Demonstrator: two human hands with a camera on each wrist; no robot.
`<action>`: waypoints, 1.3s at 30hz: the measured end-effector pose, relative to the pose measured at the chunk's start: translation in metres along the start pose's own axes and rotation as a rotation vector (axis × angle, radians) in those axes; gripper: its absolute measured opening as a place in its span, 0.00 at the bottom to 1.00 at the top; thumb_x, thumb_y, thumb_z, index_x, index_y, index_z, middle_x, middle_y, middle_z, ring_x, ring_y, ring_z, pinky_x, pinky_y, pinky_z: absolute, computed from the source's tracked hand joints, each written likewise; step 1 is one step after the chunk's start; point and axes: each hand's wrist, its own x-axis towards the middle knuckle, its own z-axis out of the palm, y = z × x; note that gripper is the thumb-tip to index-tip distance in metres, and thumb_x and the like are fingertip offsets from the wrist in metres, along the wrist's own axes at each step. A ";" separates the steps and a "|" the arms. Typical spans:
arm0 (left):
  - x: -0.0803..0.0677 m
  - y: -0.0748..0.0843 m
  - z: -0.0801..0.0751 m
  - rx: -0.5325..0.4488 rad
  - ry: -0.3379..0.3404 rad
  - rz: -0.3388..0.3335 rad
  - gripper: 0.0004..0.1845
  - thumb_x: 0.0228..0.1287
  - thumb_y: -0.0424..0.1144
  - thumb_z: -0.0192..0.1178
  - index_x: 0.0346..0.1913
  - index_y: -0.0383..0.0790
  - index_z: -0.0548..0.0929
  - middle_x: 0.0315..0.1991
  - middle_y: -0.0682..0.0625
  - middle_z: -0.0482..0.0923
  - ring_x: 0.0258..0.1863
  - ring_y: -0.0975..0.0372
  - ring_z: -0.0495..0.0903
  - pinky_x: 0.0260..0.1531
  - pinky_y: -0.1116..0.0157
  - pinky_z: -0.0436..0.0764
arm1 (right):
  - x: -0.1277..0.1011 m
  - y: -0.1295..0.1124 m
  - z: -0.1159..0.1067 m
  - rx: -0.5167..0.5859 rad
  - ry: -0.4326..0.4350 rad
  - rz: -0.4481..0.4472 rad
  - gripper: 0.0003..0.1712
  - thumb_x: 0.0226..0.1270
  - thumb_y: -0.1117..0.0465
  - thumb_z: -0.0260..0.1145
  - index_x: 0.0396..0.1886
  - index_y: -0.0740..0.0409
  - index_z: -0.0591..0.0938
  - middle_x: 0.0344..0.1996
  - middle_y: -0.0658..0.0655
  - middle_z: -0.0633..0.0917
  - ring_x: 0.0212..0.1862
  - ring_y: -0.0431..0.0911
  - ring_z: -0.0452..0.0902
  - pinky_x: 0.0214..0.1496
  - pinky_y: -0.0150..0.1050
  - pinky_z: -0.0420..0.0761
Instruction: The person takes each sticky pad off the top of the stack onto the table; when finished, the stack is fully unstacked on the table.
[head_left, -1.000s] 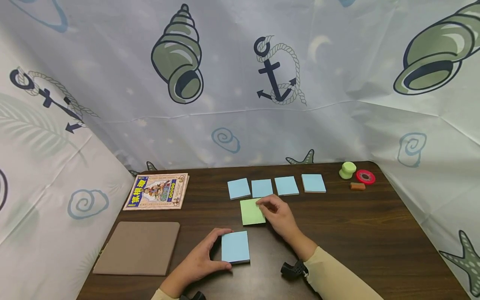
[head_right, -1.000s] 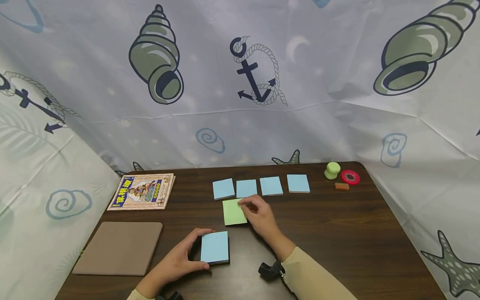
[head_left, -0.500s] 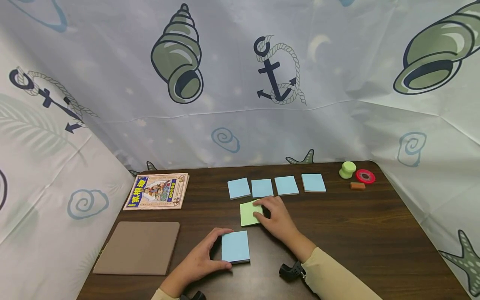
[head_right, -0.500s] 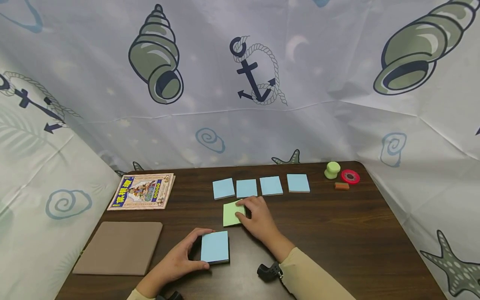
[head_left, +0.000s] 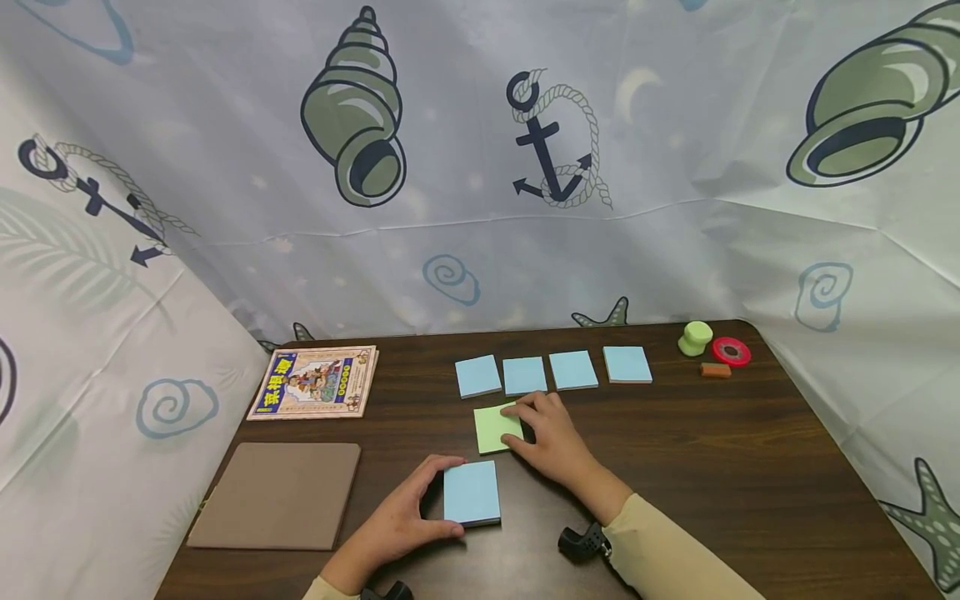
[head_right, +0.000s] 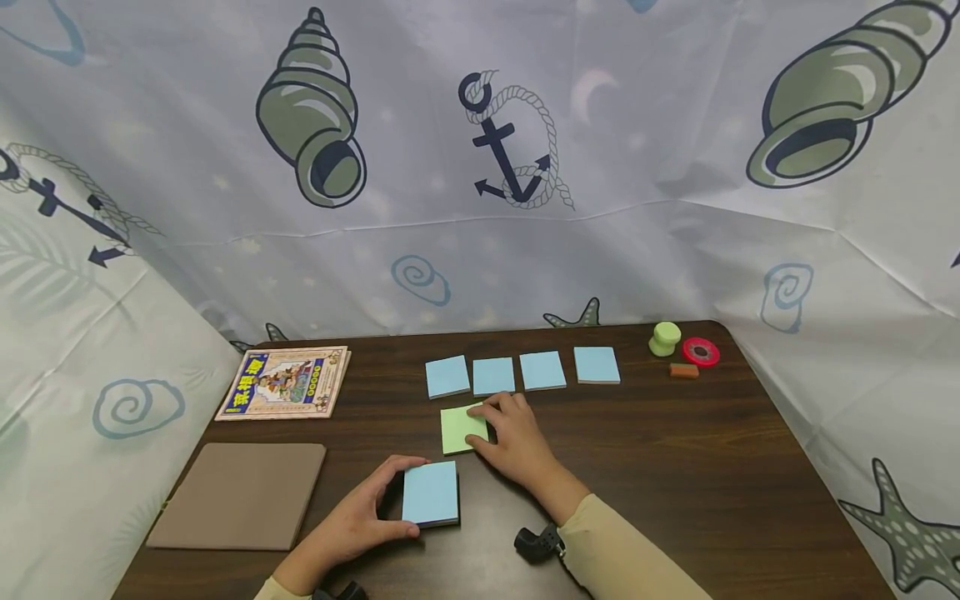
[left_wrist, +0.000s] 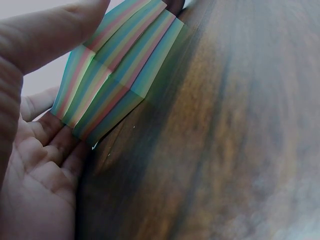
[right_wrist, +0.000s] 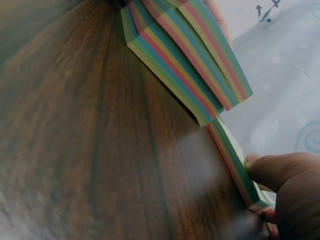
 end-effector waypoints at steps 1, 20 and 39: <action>0.000 0.000 0.000 0.001 0.001 -0.001 0.47 0.58 0.51 0.84 0.78 0.56 0.71 0.73 0.57 0.75 0.72 0.61 0.73 0.73 0.73 0.64 | 0.000 0.000 0.000 -0.001 -0.002 0.000 0.25 0.71 0.47 0.78 0.65 0.46 0.88 0.59 0.57 0.83 0.56 0.53 0.73 0.59 0.54 0.77; 0.000 0.002 -0.001 0.040 0.012 -0.001 0.46 0.57 0.52 0.84 0.78 0.55 0.73 0.71 0.58 0.75 0.70 0.63 0.74 0.73 0.73 0.65 | 0.000 0.000 -0.001 0.103 0.083 -0.087 0.21 0.71 0.53 0.79 0.60 0.51 0.89 0.60 0.61 0.80 0.58 0.54 0.72 0.58 0.55 0.76; 0.000 0.000 -0.001 0.049 0.002 -0.015 0.46 0.59 0.55 0.82 0.78 0.57 0.72 0.72 0.59 0.75 0.70 0.61 0.74 0.73 0.72 0.65 | -0.003 -0.010 -0.003 0.612 -0.107 -0.280 0.19 0.73 0.62 0.77 0.59 0.61 0.86 0.29 0.47 0.82 0.25 0.30 0.68 0.26 0.27 0.72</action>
